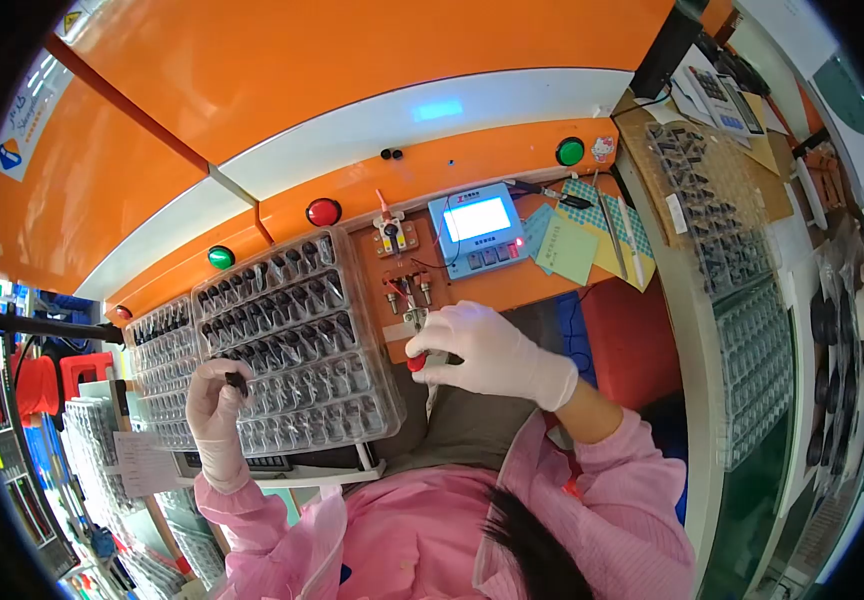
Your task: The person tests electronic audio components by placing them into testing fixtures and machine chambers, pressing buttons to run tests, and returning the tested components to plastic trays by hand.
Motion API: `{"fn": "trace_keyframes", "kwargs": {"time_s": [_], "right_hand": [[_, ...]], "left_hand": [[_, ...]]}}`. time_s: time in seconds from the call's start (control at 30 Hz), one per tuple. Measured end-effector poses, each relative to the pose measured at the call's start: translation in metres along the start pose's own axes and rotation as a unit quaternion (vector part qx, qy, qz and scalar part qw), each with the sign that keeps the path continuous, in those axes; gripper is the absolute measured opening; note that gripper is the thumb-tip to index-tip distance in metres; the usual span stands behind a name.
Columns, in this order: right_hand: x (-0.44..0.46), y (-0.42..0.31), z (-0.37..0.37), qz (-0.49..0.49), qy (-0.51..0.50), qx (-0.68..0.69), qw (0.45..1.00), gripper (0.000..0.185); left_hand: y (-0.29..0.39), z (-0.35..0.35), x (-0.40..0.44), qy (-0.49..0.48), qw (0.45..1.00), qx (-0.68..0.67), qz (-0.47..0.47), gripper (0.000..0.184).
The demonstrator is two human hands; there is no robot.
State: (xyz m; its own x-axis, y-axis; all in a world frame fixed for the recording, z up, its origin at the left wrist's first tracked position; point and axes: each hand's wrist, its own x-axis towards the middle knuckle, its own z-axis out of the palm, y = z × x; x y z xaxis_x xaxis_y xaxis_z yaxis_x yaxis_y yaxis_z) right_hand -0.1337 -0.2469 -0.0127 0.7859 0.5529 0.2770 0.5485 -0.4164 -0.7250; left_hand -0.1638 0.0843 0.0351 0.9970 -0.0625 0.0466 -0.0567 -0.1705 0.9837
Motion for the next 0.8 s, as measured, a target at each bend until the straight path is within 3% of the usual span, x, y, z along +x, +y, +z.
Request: {"fn": "trace_keyframes", "kwargs": {"time_s": [0.03, 0.13, 0.4, 0.57, 0.7, 0.8], "right_hand": [[0.001, 0.006, 0.005, 0.0, -0.003, 0.003, 1.0, 0.023], [0.009, 0.022, 0.026, 0.003, 0.134, -0.066, 0.989, 0.02], [0.018, 0.033, 0.036, 0.128, 0.132, 0.016, 0.983, 0.016], [0.016, 0.035, 0.04, 0.147, 0.138, 0.055, 0.978, 0.016], [0.013, 0.033, 0.041, 0.127, 0.168, 0.041, 0.977, 0.016], [0.007, 0.014, 0.026, 0.007, 0.145, 0.012, 0.989, 0.017]], "left_hand": [[0.001, 0.005, 0.004, 0.0, 1.0, -0.006, 0.0, 0.017], [0.005, 0.018, 0.008, 0.001, 1.0, -0.014, -0.015, 0.017], [-0.002, 0.022, 0.015, -0.007, 0.999, -0.032, -0.039, 0.016], [-0.004, 0.028, 0.02, -0.006, 0.998, -0.029, -0.06, 0.016], [-0.004, 0.032, 0.023, -0.013, 0.998, -0.029, -0.059, 0.016], [-0.006, 0.029, 0.024, -0.013, 0.998, -0.036, -0.054, 0.016]]}}
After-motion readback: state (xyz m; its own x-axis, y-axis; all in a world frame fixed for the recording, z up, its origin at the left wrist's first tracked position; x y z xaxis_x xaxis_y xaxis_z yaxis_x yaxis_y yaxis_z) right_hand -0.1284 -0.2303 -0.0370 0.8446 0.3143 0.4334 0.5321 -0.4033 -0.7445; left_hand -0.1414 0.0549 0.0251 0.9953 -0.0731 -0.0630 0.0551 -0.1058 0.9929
